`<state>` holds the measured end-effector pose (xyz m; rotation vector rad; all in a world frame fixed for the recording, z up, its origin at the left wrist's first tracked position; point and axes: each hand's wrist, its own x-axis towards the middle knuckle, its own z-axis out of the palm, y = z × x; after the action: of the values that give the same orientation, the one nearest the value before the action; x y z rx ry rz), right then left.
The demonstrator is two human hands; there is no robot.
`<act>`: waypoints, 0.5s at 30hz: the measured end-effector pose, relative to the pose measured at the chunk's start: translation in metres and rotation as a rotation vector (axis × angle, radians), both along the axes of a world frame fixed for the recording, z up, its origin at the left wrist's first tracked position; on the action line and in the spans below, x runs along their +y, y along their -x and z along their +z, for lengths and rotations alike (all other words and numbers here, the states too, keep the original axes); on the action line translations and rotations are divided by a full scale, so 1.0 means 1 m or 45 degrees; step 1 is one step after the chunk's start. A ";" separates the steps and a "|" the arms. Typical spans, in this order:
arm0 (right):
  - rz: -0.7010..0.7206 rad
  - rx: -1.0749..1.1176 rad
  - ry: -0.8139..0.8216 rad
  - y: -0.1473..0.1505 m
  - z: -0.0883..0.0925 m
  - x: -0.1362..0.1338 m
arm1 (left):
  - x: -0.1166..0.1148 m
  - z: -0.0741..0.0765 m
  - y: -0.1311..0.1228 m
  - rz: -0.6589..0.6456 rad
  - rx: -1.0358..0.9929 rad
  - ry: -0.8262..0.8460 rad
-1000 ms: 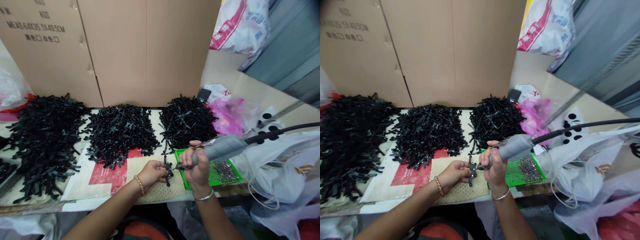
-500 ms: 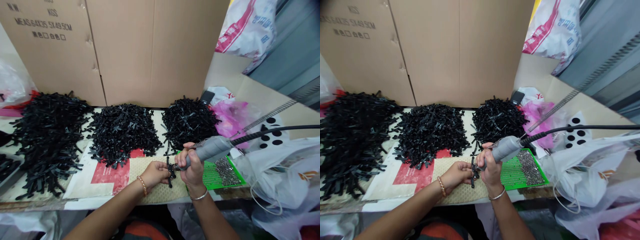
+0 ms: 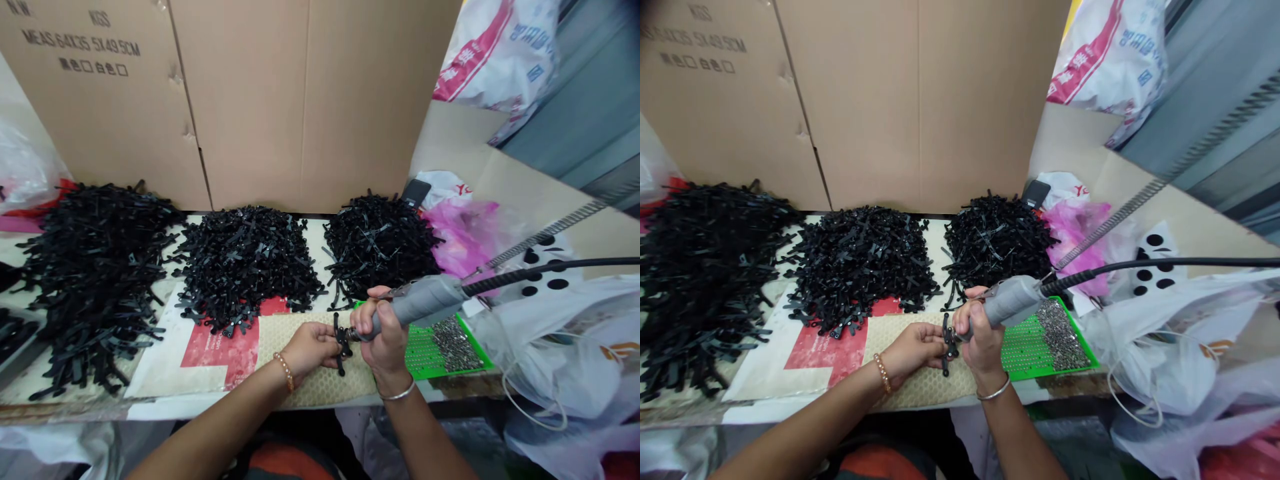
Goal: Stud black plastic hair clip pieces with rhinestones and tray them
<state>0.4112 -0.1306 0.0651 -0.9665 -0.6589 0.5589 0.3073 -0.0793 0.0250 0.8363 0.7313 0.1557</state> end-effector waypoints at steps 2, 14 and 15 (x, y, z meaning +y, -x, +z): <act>0.003 -0.007 -0.009 0.001 0.000 0.000 | 0.000 0.001 0.000 0.007 0.004 0.000; 0.049 -0.004 -0.077 0.000 0.001 -0.002 | 0.000 0.002 0.000 0.013 -0.003 -0.008; 0.046 -0.010 -0.077 -0.001 0.000 -0.002 | 0.000 0.001 0.000 0.013 0.001 -0.008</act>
<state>0.4118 -0.1324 0.0654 -0.9023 -0.6975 0.5644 0.3076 -0.0795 0.0263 0.8388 0.7359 0.1666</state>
